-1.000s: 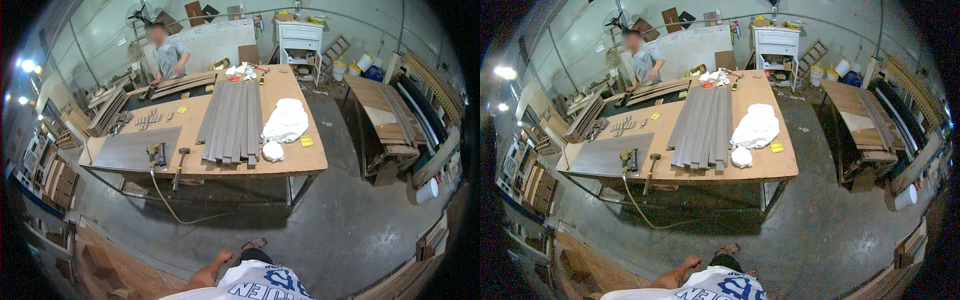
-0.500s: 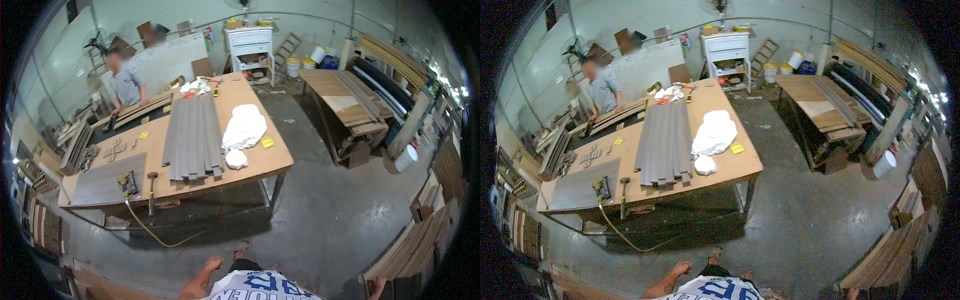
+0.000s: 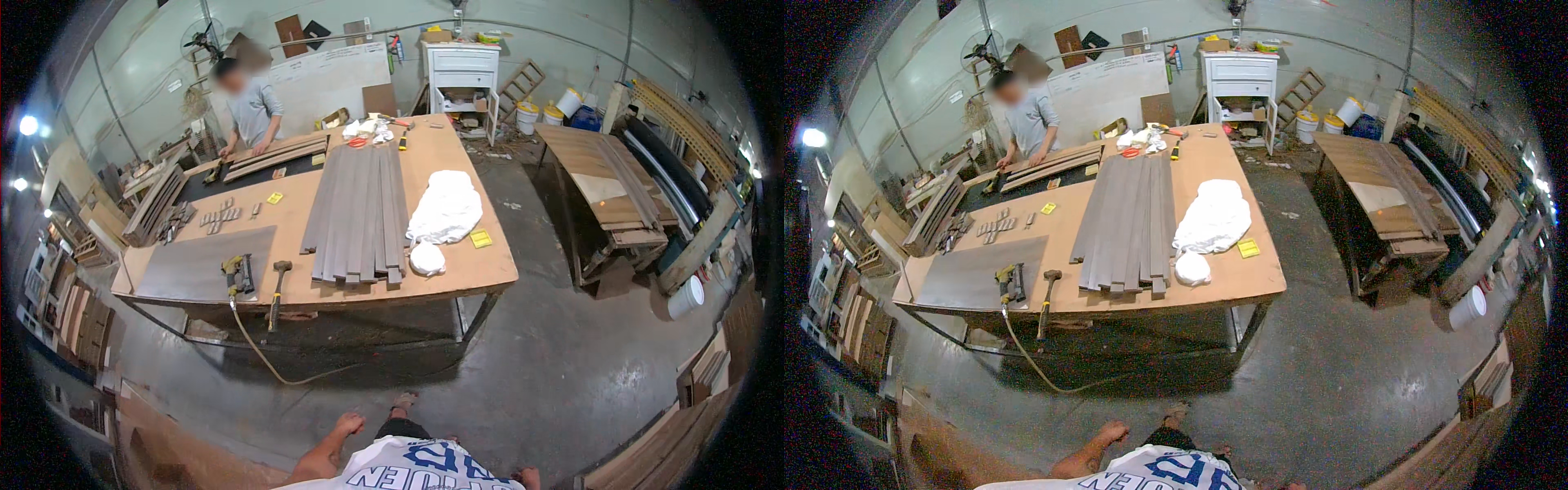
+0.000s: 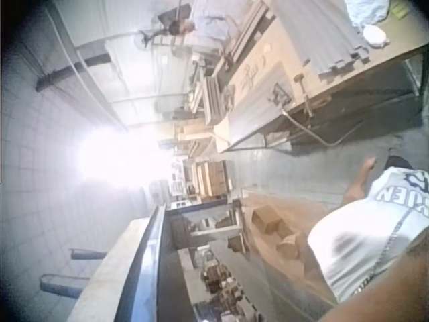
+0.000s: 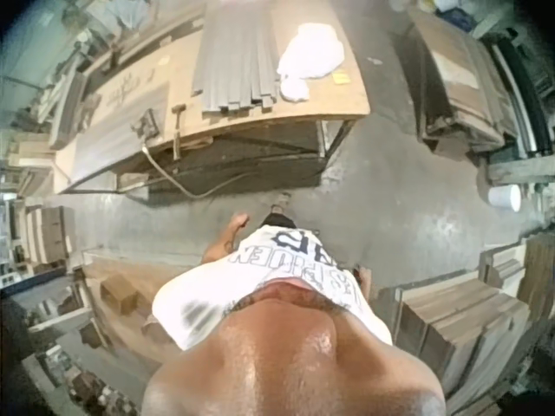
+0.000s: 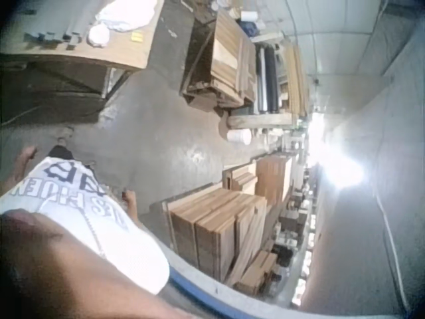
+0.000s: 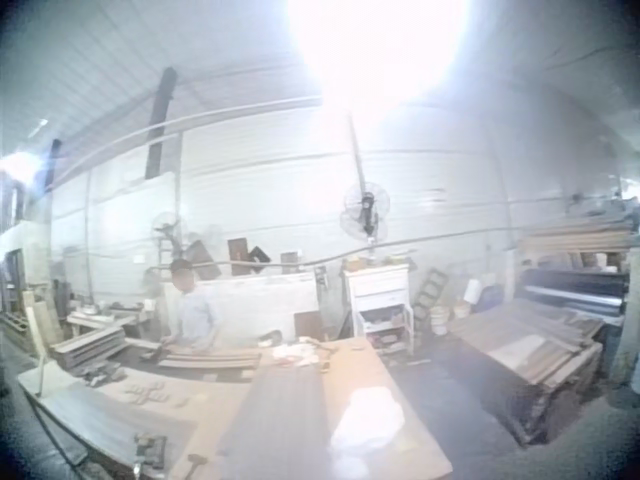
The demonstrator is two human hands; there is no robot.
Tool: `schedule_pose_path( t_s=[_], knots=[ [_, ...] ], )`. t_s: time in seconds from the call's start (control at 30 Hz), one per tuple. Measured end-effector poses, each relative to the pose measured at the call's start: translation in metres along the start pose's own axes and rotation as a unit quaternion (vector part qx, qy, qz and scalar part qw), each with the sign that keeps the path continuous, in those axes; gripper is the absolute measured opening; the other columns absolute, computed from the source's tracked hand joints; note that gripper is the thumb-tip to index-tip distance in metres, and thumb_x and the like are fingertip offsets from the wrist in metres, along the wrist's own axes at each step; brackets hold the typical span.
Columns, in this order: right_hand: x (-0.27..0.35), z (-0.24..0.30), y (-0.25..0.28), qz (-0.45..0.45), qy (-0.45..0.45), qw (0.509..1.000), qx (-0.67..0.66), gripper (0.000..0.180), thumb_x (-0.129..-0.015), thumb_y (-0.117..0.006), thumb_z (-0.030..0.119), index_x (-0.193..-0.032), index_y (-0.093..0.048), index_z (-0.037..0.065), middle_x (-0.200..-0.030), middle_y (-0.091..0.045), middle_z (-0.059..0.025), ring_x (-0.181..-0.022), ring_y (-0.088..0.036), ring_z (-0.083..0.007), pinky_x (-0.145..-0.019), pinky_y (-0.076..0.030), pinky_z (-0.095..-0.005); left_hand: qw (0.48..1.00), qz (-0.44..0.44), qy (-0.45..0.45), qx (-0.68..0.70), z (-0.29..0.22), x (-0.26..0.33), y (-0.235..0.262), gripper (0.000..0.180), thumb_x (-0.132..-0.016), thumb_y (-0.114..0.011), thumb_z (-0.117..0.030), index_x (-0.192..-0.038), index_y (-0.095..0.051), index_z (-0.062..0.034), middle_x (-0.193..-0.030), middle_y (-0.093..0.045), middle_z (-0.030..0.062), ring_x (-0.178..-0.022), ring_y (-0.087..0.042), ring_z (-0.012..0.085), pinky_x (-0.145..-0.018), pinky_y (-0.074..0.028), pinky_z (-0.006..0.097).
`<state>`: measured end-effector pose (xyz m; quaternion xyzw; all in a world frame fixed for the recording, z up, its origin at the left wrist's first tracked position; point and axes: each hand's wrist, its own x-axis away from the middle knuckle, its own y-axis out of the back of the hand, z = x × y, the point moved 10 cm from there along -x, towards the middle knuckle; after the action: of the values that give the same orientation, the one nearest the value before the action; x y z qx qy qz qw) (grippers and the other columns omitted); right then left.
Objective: Assembling wooden furniture panels using a nail gun and wooden strips.
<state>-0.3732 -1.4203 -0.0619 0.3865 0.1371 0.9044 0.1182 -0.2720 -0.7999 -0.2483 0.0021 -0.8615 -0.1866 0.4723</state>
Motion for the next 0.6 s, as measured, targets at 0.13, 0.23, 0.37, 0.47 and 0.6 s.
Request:
schedule_pose_path(
  t_s=[0.13, 0.23, 0.37, 0.47, 0.6],
  knots=[
    [-0.084, 0.013, -0.075, 0.116, -0.016, 0.989, 0.088, 0.029, -0.094, -0.054, 0.020, -0.112, -0.058, -0.001, -0.099, -0.062, -0.0170, -0.084, -0.061, -0.0293, -0.075, -0.049, -0.0403, 0.996, -0.029, -0.001, 0.089, -0.002, 0.029, 0.006, 0.029, -0.091, -0.059, -0.026, -0.073, -0.061, -0.0036, -0.062, -0.059, 0.0068, -0.050, -0.055, 0.0149, -0.044, -0.043, 0.031],
    [-0.122, -0.056, -0.095, 0.109, -0.162, 0.980, -0.044, 0.017, -0.090, -0.056, 0.012, -0.098, -0.060, -0.003, -0.074, -0.064, -0.0126, -0.058, -0.062, -0.0229, -0.053, -0.052, -0.0356, 0.995, 0.010, -0.027, 0.100, -0.017, 0.010, -0.005, 0.029, -0.091, -0.058, -0.026, -0.074, -0.060, -0.0032, -0.060, -0.057, 0.0067, -0.049, -0.053, 0.0142, -0.042, -0.041, 0.031],
    [-0.148, -0.054, -0.119, 0.142, -0.136, 0.977, -0.078, 0.014, -0.088, -0.055, 0.007, -0.091, -0.064, -0.004, -0.072, -0.064, -0.0140, -0.058, -0.064, -0.0249, -0.055, -0.054, -0.0383, 0.991, -0.004, 0.026, 0.130, 0.010, 0.018, 0.000, 0.027, -0.090, -0.058, -0.025, -0.074, -0.061, -0.0023, -0.061, -0.057, 0.0072, -0.050, -0.054, 0.0150, -0.043, -0.044, 0.030],
    [-0.167, -0.049, -0.122, 0.117, -0.121, 0.985, 0.047, 0.020, -0.087, -0.060, 0.009, -0.101, -0.067, -0.003, -0.085, -0.069, -0.0174, -0.071, -0.069, -0.0262, -0.066, -0.057, -0.0383, 0.977, -0.045, 0.011, 0.208, 0.037, 0.022, 0.016, 0.024, -0.089, -0.058, -0.022, -0.076, -0.064, -0.0016, -0.064, -0.060, 0.0081, -0.053, -0.058, 0.0158, -0.047, -0.048, 0.030],
    [-0.200, -0.038, -0.140, 0.207, 0.184, 0.842, 0.464, 0.034, -0.084, -0.068, 0.017, -0.116, -0.067, 0.004, -0.107, -0.069, -0.0181, -0.090, -0.069, -0.0246, -0.082, -0.054, -0.0319, 0.955, -0.080, 0.021, 0.285, 0.084, 0.035, 0.032, 0.021, -0.087, -0.055, -0.017, -0.087, -0.066, 0.0000, -0.074, -0.064, 0.0103, -0.060, -0.062, 0.0172, -0.052, -0.053, 0.029]
  ],
)
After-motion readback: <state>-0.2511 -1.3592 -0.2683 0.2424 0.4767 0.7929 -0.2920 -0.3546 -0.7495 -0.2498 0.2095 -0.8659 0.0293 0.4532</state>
